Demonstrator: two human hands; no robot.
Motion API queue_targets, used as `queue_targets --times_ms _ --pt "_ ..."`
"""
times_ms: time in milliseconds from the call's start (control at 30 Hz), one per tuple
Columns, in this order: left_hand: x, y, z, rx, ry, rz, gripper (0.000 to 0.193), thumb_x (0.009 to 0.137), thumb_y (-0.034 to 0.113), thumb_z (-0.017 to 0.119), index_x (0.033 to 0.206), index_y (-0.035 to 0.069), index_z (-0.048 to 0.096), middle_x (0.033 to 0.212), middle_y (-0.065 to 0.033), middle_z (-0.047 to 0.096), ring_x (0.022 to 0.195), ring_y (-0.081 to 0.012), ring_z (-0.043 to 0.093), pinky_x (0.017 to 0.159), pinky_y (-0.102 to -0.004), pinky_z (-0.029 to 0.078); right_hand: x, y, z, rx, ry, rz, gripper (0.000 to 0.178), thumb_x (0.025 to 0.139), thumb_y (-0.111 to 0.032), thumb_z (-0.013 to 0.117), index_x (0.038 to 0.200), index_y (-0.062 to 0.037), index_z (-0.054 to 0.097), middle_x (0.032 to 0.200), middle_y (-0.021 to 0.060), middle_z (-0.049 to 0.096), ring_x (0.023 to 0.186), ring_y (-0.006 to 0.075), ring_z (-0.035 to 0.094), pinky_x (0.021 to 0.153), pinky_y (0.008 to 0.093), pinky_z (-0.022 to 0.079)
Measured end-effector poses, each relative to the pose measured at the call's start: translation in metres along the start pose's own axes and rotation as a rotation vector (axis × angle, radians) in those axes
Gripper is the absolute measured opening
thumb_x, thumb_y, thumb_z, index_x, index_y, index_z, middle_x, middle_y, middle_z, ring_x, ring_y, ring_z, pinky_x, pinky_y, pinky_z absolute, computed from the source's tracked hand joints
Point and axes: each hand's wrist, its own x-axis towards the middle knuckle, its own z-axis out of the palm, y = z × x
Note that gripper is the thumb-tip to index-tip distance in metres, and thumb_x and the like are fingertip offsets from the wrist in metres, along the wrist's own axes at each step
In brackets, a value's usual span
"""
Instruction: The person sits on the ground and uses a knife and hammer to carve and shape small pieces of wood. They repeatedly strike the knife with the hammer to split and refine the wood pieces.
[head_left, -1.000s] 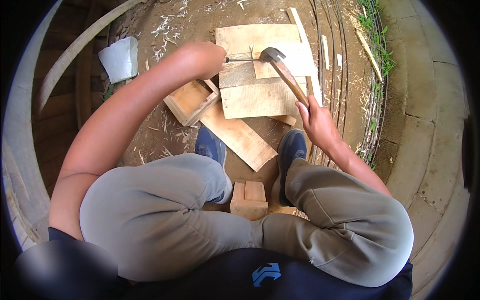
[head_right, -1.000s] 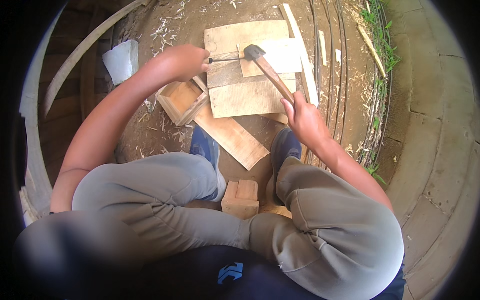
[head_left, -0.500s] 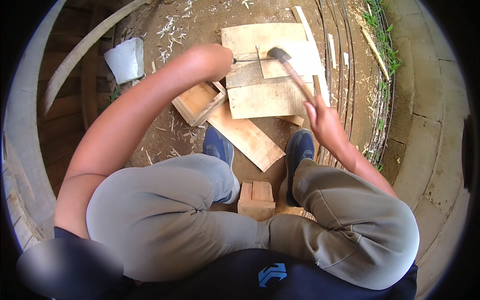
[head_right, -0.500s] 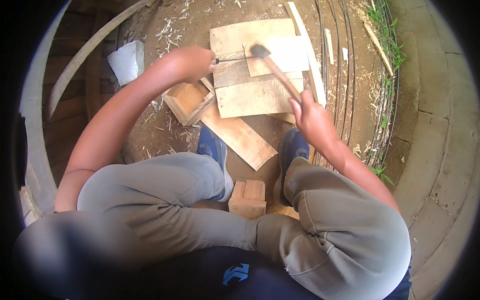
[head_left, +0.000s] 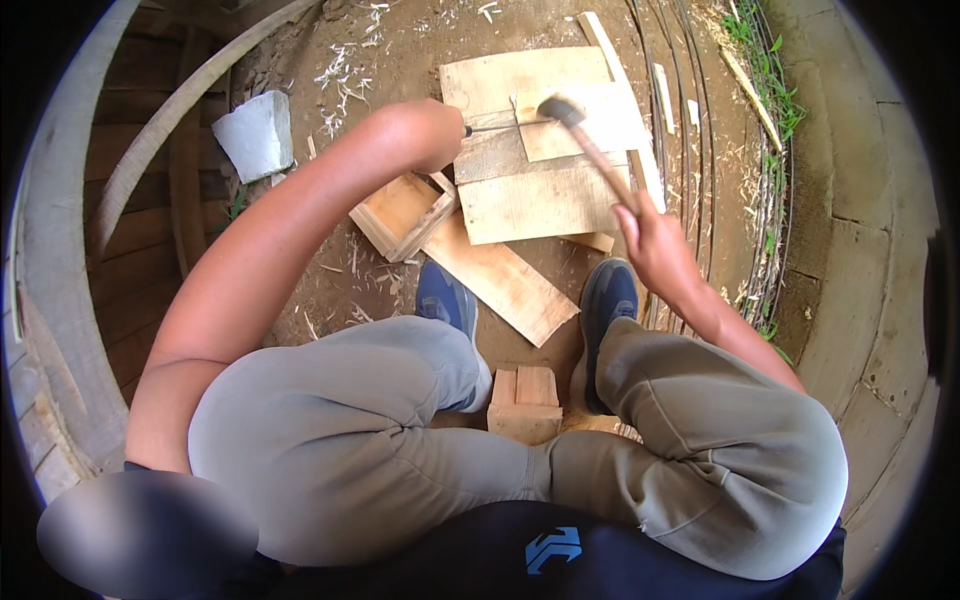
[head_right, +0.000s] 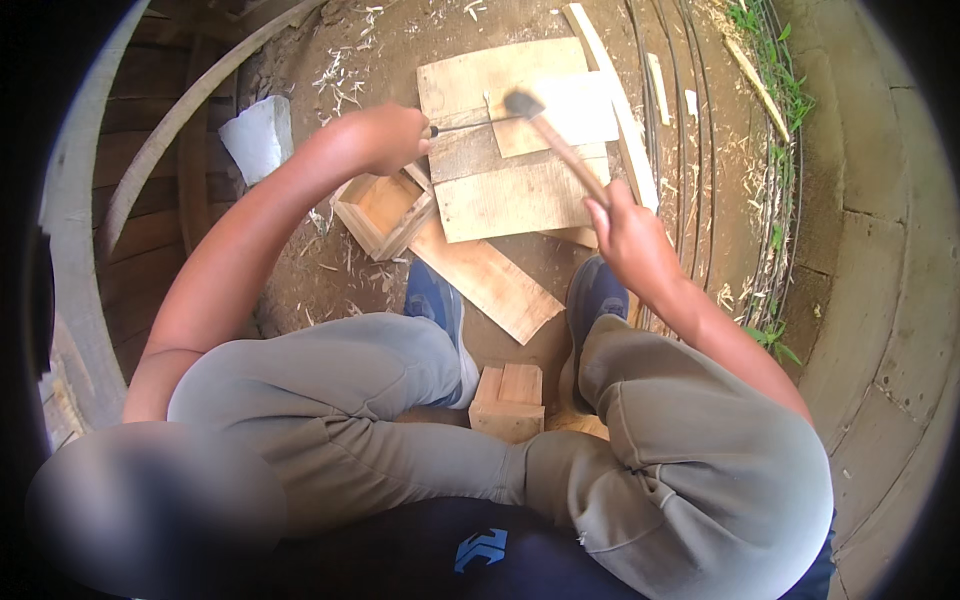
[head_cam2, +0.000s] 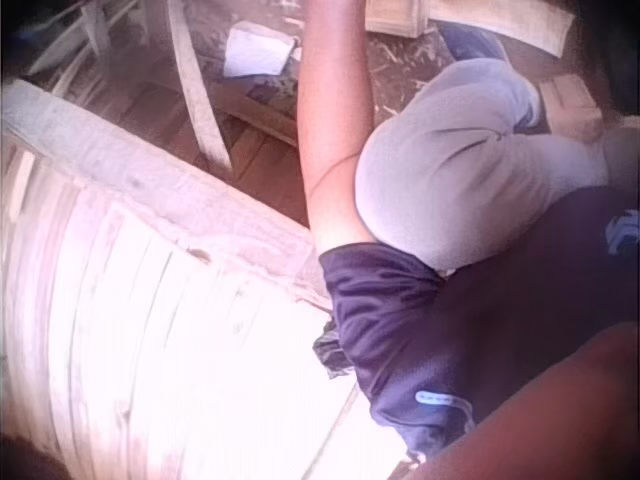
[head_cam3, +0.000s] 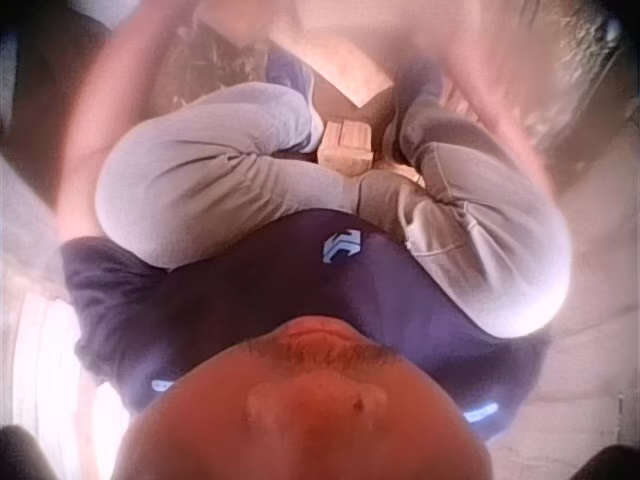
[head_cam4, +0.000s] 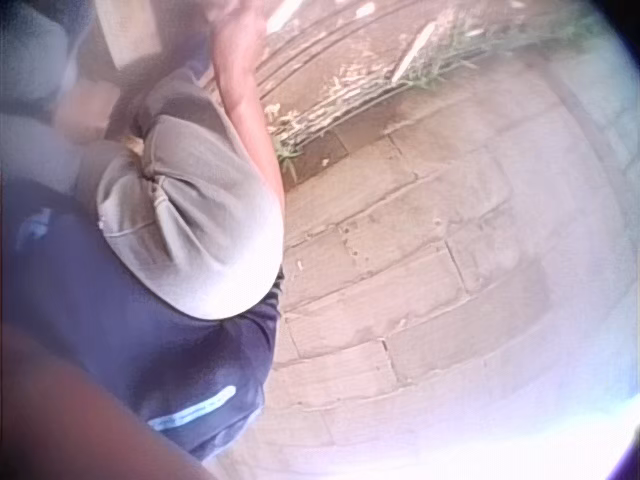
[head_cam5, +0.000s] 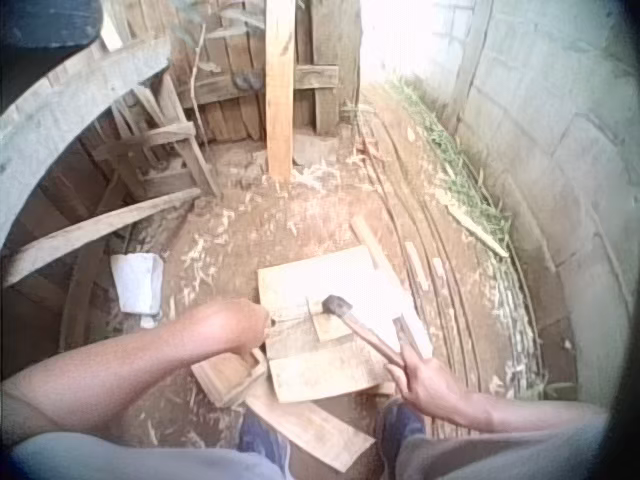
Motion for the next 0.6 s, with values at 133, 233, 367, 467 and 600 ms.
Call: queue_targets --times_ms 133,233,367,467,600 --pt "0.001 0.0 -0.003 0.006 0.002 0.013 0.039 0.103 0.029 0.053 0.12 -0.003 0.066 0.113 -0.0253 0.072 0.107 -0.0403 0.069 0.095 -0.0499 0.054 0.009 -0.002 -0.007 -0.032 -0.004 0.009 0.03 0.105 -0.027 0.058 0.099 0.001 0.049 0.064 0.0295 0.061 0.061 0.0508 0.063 0.054 0.0556 0.048" --pt "0.0 0.003 0.0 0.011 -0.019 -0.005 0.039 0.103 0.029 0.053 0.12 -0.004 0.066 0.114 -0.0257 0.072 0.108 -0.0405 0.069 0.094 -0.0498 0.054 0.001 0.001 -0.005 0.015 -0.023 0.071 0.028 0.105 -0.027 0.057 0.101 0.0008 0.051 0.066 0.0291 0.062 0.063 0.0512 0.063 0.055 0.0561 0.048" --pt "-0.002 0.004 -0.002 0.012 -0.031 -0.026 0.039 0.104 0.028 0.053 0.119 -0.005 0.067 0.114 -0.0263 0.072 0.107 -0.0412 0.069 0.094 -0.0497 0.054 -0.003 0.0 -0.006 0.024 -0.041 0.029 0.028 0.105 -0.027 0.058 0.104 -0.0001 0.049 0.066 0.0297 0.062 0.064 0.0513 0.065 0.056 0.0569 0.048" --pt "0.004 0.002 -0.008 -0.005 -0.038 -0.037 0.039 0.104 0.028 0.053 0.119 -0.006 0.066 0.114 -0.0268 0.072 0.107 -0.0413 0.069 0.094 -0.0496 0.054 -0.001 -0.001 -0.005 0.068 -0.01 0.058 0.028 0.105 -0.027 0.058 0.105 -0.0004 0.05 0.068 0.0305 0.063 0.067 0.0508 0.066 0.059 0.0584 0.049" --pt "0.003 0.005 -0.01 0.021 -0.038 -0.02 0.039 0.104 0.027 0.053 0.119 -0.006 0.066 0.113 -0.0274 0.071 0.106 -0.0405 0.07 0.093 -0.0495 0.054 0.005 0.003 -0.001 0.032 -0.061 0.041 0.026 0.105 -0.025 0.058 0.107 -0.0007 0.052 0.071 0.0303 0.064 0.069 0.0503 0.066 0.058 0.0565 0.049"
